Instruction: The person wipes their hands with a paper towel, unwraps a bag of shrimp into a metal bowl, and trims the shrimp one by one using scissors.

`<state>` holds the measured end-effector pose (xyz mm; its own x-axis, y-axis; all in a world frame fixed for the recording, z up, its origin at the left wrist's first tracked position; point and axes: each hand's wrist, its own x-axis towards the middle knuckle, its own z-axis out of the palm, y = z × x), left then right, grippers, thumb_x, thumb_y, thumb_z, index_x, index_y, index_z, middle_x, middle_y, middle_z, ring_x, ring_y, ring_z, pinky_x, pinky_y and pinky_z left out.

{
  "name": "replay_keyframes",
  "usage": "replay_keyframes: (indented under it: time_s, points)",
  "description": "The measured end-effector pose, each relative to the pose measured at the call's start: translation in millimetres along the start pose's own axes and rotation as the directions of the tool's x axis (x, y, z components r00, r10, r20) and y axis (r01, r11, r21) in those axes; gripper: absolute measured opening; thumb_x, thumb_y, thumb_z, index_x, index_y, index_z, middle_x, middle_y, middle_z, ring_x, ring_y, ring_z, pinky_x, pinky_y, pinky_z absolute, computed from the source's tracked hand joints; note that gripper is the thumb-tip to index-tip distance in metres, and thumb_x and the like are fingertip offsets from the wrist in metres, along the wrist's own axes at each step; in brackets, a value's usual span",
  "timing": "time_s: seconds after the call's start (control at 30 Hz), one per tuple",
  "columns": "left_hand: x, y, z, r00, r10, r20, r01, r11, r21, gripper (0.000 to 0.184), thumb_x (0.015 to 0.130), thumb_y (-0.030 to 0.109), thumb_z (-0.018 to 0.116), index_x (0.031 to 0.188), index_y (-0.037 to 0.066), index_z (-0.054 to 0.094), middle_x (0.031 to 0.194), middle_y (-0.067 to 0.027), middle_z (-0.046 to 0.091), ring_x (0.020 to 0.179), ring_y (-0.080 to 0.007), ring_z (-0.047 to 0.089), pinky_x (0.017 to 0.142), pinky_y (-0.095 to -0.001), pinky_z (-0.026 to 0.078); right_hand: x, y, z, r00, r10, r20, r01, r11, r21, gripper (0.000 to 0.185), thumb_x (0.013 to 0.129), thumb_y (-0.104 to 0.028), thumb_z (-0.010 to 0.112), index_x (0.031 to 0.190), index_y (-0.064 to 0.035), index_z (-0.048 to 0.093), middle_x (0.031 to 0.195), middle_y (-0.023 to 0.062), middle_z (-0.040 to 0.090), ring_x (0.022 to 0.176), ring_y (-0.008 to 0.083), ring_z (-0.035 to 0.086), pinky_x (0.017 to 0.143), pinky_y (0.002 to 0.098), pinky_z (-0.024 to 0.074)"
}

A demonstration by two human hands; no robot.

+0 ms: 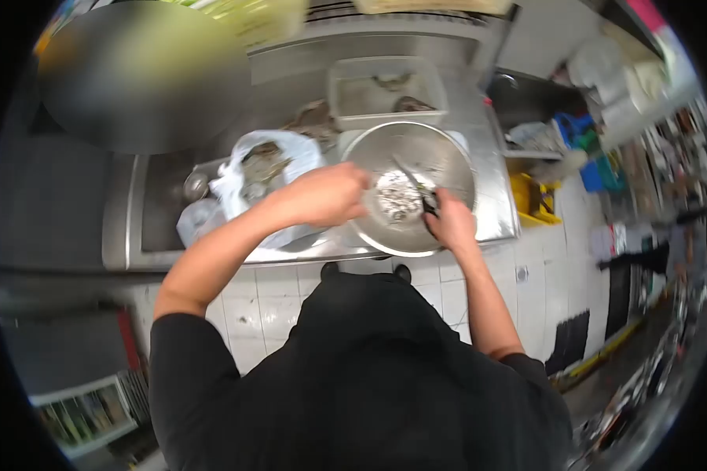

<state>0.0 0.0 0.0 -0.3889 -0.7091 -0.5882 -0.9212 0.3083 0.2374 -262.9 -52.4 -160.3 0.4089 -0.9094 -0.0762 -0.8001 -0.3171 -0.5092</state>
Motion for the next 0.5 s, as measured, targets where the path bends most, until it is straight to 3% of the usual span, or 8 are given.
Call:
replay_keyframes:
  time_s: [0.07,0.1,0.17,0.3,0.33,0.4,0.47,0.5]
  points:
    - [-17.4,-49.6,35.4,0.886,0.29,-0.363,-0.318,0.948,-0.018,0.033,0.088,0.016,0.072,0.12,0.007,0.069,0.131,-0.0195,0.058,0.115,-0.0362,0.059,0.098,-0.0439,0.05,-4.5,-28.6,21.7,0.999,0.034,-0.011,-0.034,0.997,0.066,0.04,0.082,-0.016,0.074,0.117,-0.003,0.058,0.1,0.0252,0.069,0.094,0.0457,0.065,0.081,0.054,0.0518]
    - [76.1,22.4,46.5,0.765,0.372,-0.526,-0.447,0.894,-0.019,0.033,0.088,0.016,0.072,0.12,0.007,0.069,0.131,-0.0195,0.058,0.115,-0.0362,0.059,0.098,-0.0439,0.05,-8.0,63.8,-65.3,0.997,0.073,-0.007,-0.073,0.982,-0.171,0.036,0.084,-0.013,0.071,0.116,-0.0023,0.058,0.101,0.025,0.069,0.095,0.0461,0.065,0.082,0.0537,0.0518]
    - [50.4,5.4,68.1,0.709,0.148,-0.69,-0.436,0.861,-0.263,0.021,0.087,0.016,0.073,0.105,0.006,0.073,0.121,-0.0166,0.064,0.104,-0.0382,0.063,0.09,-0.0437,0.053,-2.3,54.2,-20.1,0.999,0.046,-0.028,-0.048,0.997,-0.053,0.033,0.085,-0.013,0.069,0.115,-0.002,0.06,0.101,0.0245,0.069,0.095,0.0463,0.065,0.083,0.0537,0.0512]
    - [44.0,-4.3,95.8,0.729,0.038,-0.683,-0.337,0.889,-0.31,0.014,0.089,0.016,0.071,0.091,0.003,0.073,0.093,-0.0172,0.07,0.084,-0.0329,0.069,0.074,-0.0422,0.053,-13.3,30.3,-16.9,0.985,-0.117,-0.123,0.135,0.98,0.148,0.027,0.085,-0.014,0.07,0.107,0.0009,0.066,0.103,0.0255,0.068,0.099,0.0437,0.064,0.086,0.05,0.0518]
    - [40.2,1.2,100.2,0.733,-0.067,-0.677,-0.264,0.889,-0.373,0.016,0.09,0.018,0.068,0.095,0.004,0.073,0.09,-0.0177,0.07,0.084,-0.0359,0.067,0.075,-0.044,0.052,-16.5,36.6,-4.0,0.951,-0.162,-0.264,0.208,0.965,0.158,0.027,0.084,-0.013,0.07,0.106,0.0024,0.067,0.103,0.0256,0.068,0.098,0.0425,0.065,0.086,0.0487,0.0523]
    - [47.0,22.8,95.2,0.717,-0.194,-0.669,-0.221,0.847,-0.483,0.027,0.097,0.026,0.062,0.088,0.003,0.073,0.078,-0.0197,0.068,0.074,-0.041,0.064,0.067,-0.0454,0.051,-26.1,43.5,-6.6,0.956,-0.174,-0.237,0.22,0.958,0.182,0.025,0.084,-0.014,0.07,0.103,0.002,0.068,0.099,0.0234,0.067,0.096,0.0416,0.064,0.087,0.0466,0.0527]
    - [67.8,29.4,102.4,0.792,-0.217,-0.571,-0.219,0.772,-0.597,0.049,0.102,0.029,0.056,0.065,0.0,0.069,0.049,-0.0134,0.055,0.048,-0.0233,0.058,0.054,-0.0377,0.046,-47.8,33.4,-25.9,0.895,-0.171,-0.412,0.266,0.946,0.185,0.025,0.086,-0.016,0.071,0.105,-0.0003,0.065,0.099,0.02,0.065,0.097,0.0389,0.063,0.086,0.0458,0.0525]
    - [79.3,32.7,108.3,0.847,-0.16,-0.506,-0.233,0.744,-0.626,0.033,0.101,0.024,0.058,0.083,0.0,0.072,0.055,-0.0115,0.06,0.052,-0.0194,0.059,0.055,-0.0353,0.048,-58.5,29.6,-38.3,0.862,-0.153,-0.483,0.268,0.946,0.18,0.025,0.089,-0.017,0.07,0.106,-0.0001,0.064,0.101,0.0186,0.065,0.099,0.0382,0.062,0.086,0.0454,0.0515]
